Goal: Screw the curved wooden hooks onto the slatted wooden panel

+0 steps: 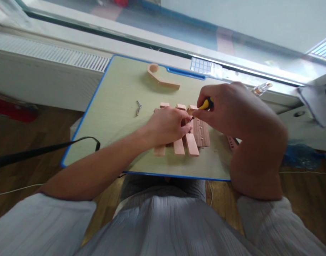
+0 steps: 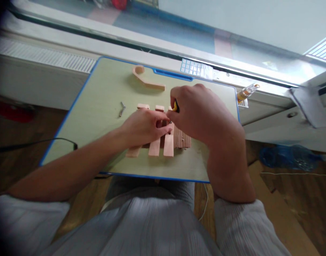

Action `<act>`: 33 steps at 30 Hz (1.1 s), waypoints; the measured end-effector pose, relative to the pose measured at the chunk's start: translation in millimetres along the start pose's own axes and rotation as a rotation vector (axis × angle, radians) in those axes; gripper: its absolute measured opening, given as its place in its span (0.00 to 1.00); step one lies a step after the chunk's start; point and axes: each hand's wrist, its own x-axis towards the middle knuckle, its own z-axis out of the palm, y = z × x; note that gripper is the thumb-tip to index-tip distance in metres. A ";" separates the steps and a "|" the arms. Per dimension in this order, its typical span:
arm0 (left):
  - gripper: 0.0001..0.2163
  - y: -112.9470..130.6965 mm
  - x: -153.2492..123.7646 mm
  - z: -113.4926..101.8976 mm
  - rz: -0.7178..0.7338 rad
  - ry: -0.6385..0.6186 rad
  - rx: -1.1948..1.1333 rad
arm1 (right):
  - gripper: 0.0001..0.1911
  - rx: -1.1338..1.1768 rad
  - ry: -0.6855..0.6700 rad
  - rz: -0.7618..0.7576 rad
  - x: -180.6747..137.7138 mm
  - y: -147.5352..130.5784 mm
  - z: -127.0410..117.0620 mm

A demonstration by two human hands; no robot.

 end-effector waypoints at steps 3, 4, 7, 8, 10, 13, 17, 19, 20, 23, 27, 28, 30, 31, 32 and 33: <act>0.11 -1.9 -0.5 -5.0 0.022 -0.049 -0.008 | 0.06 0.025 -0.026 -0.044 -3.7 6.3 1.6; 0.12 -2.6 -0.4 -6.7 0.029 -0.069 -0.009 | 0.06 0.042 -0.029 -0.049 -4.9 7.8 2.2; 0.14 -4.2 0.1 -10.4 0.056 -0.118 -0.003 | 0.04 0.085 0.000 -0.037 -6.8 8.9 3.6; 0.13 -4.6 0.2 -10.9 0.063 -0.125 0.001 | 0.03 0.093 0.016 -0.029 -6.6 8.2 3.8; 0.12 -4.8 0.5 -11.0 0.073 -0.121 0.016 | 0.05 0.102 0.035 -0.010 -5.3 6.2 4.2; 0.12 -4.3 0.4 -10.6 0.077 -0.109 0.037 | 0.11 0.102 0.043 0.042 -2.6 3.8 5.3; 0.12 -3.8 -0.2 -11.7 0.066 -0.122 0.002 | 0.12 0.107 0.067 0.082 -1.1 4.9 9.1; 0.12 -3.8 -0.6 -12.7 0.067 -0.121 -0.005 | 0.10 0.112 0.089 0.058 -1.4 6.1 10.3; 0.12 -3.7 -0.8 -13.2 0.067 -0.120 0.000 | 0.10 0.115 0.088 0.035 -1.5 6.4 10.2; 0.12 -3.0 -1.2 -14.3 0.053 -0.120 0.027 | 0.09 0.135 0.031 -0.036 -1.1 6.0 7.8; 0.12 -2.2 -1.7 -14.5 0.046 -0.121 0.039 | 0.09 0.154 -0.026 -0.047 2.4 3.5 5.1; 0.13 -2.2 -1.8 -14.3 0.049 -0.120 0.039 | 0.08 0.149 -0.018 -0.038 3.4 2.9 4.9; 0.14 -2.3 -1.9 -13.9 0.055 -0.119 0.032 | 0.06 0.136 0.008 -0.020 4.9 1.7 4.5; 0.15 -2.4 -1.8 -13.8 0.055 -0.117 0.026 | 0.06 0.129 0.020 -0.011 5.3 1.2 4.1; 0.16 -2.3 -1.5 -13.8 0.053 -0.117 0.020 | 0.05 0.122 0.025 -0.002 5.5 0.6 3.4; 0.17 -2.2 -1.1 -13.9 0.053 -0.120 0.015 | 0.05 0.114 0.027 0.007 5.4 0.0 2.7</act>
